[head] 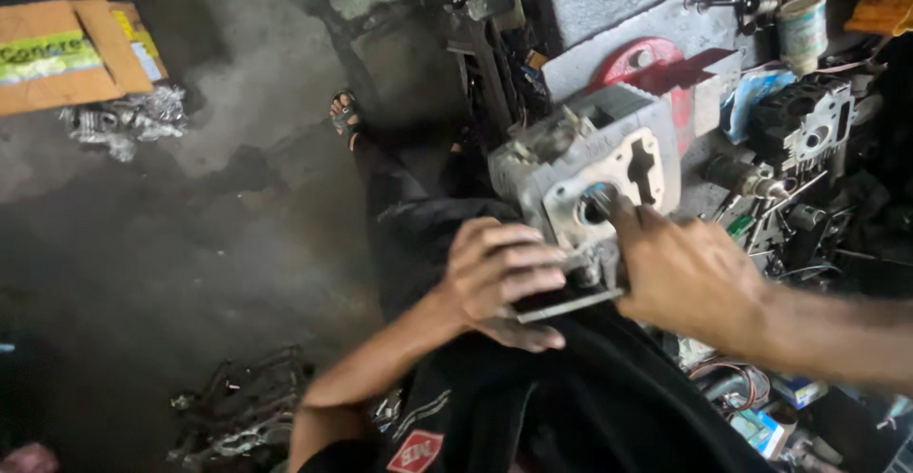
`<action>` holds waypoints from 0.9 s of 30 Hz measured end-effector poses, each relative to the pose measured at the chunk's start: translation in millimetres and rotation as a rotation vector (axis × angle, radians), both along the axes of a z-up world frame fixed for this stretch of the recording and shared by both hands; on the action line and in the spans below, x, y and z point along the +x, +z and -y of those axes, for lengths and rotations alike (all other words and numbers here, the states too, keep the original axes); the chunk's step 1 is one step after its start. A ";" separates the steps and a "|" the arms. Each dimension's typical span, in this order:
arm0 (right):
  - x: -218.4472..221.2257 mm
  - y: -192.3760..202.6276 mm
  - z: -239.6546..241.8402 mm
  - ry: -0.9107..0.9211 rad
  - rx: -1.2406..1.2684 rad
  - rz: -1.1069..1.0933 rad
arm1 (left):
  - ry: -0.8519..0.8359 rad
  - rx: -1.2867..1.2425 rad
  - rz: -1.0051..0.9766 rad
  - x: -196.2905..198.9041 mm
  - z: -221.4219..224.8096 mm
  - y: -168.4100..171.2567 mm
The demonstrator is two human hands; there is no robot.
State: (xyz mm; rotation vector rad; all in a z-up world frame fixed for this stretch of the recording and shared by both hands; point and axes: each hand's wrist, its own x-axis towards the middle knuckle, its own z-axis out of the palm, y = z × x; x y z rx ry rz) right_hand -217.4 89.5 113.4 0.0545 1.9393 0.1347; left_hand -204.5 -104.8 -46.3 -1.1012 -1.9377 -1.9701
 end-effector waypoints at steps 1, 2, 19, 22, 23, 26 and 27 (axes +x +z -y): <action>4.6 -5.6 -3.9 0.008 0.023 0.037 | 0.019 0.075 -0.047 -8.3 -7.6 -7.6; 14.6 -9.0 -7.4 0.011 0.048 0.085 | -0.037 0.137 -0.141 -20.1 -14.7 -8.1; 93.6 -20.4 -46.8 -1.831 -1.041 -0.919 | -0.870 -0.742 -0.042 -138.4 -153.4 102.8; 104.1 -3.9 -52.2 -1.161 -0.775 -1.409 | -0.808 -0.918 0.135 -90.1 -72.8 117.2; 103.6 0.5 -49.0 -0.855 -0.655 -1.356 | -0.603 -0.704 0.066 -63.5 -55.4 118.5; 83.3 17.7 -39.1 0.130 -0.330 -0.966 | -0.276 -0.468 -0.124 -3.3 -11.3 95.1; 72.1 15.4 -30.5 0.111 -0.298 -0.860 | -0.342 -0.574 -0.011 7.9 3.2 84.8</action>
